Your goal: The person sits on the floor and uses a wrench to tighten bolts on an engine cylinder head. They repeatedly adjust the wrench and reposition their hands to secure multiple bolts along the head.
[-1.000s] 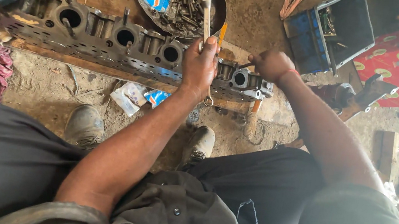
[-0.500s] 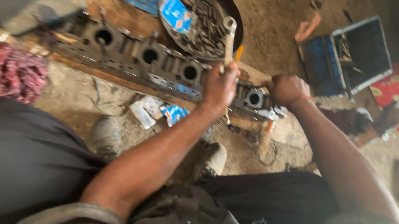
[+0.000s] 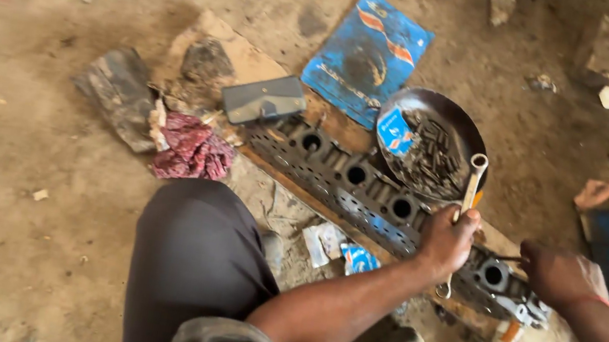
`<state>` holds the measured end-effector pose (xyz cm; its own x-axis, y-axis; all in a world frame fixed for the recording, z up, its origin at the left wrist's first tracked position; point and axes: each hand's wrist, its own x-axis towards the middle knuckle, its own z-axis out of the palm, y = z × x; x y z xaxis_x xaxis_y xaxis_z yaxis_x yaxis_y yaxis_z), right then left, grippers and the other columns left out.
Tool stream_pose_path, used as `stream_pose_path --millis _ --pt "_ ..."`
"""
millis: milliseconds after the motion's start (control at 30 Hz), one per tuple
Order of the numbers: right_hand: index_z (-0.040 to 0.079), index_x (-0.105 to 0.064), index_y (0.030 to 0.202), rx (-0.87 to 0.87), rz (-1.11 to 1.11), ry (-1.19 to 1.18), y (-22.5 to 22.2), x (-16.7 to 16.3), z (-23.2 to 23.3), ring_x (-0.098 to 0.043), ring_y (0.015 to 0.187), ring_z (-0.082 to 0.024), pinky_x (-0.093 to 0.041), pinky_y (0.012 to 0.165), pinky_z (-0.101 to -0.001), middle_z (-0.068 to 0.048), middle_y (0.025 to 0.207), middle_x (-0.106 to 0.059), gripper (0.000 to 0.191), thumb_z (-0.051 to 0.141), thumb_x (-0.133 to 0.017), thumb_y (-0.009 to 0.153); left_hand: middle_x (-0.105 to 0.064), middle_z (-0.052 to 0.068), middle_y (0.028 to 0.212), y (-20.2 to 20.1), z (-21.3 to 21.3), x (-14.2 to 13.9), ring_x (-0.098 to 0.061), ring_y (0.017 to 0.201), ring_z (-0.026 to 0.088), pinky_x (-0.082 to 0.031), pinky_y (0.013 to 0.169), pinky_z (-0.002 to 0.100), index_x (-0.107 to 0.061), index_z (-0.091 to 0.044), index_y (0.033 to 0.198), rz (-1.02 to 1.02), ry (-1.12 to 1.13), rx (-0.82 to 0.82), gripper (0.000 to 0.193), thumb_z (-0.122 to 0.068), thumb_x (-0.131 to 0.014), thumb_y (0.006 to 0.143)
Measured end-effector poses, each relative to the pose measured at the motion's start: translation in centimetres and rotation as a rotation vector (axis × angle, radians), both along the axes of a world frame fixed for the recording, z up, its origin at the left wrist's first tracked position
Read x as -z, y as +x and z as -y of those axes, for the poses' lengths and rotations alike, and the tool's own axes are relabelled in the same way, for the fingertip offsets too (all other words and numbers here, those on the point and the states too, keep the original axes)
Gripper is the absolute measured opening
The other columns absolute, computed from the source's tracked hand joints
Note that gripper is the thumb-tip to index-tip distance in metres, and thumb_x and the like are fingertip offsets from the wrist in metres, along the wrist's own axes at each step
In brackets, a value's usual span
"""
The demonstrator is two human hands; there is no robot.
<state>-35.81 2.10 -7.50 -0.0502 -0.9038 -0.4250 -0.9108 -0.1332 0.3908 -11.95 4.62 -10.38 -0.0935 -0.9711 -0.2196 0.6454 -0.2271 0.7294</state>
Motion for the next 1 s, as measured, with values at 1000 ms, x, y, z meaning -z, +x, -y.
stream_pose_path --millis 1000 --pt "0.016 -0.077 0.108 -0.144 0.289 -0.189 -4.7 1.9 0.1 -0.072 0.091 -0.037 -0.056 0.078 -0.0494 -0.012 0.1 -0.076 0.047 0.052 -0.062 0.082 -0.053 -0.004 0.069 -2.1 0.4 2.7 -0.045 0.062 0.008 -0.039 0.054 0.03 -0.065 -0.004 0.087 0.068 -0.076 -0.091 0.04 -0.042 -0.065 0.102"
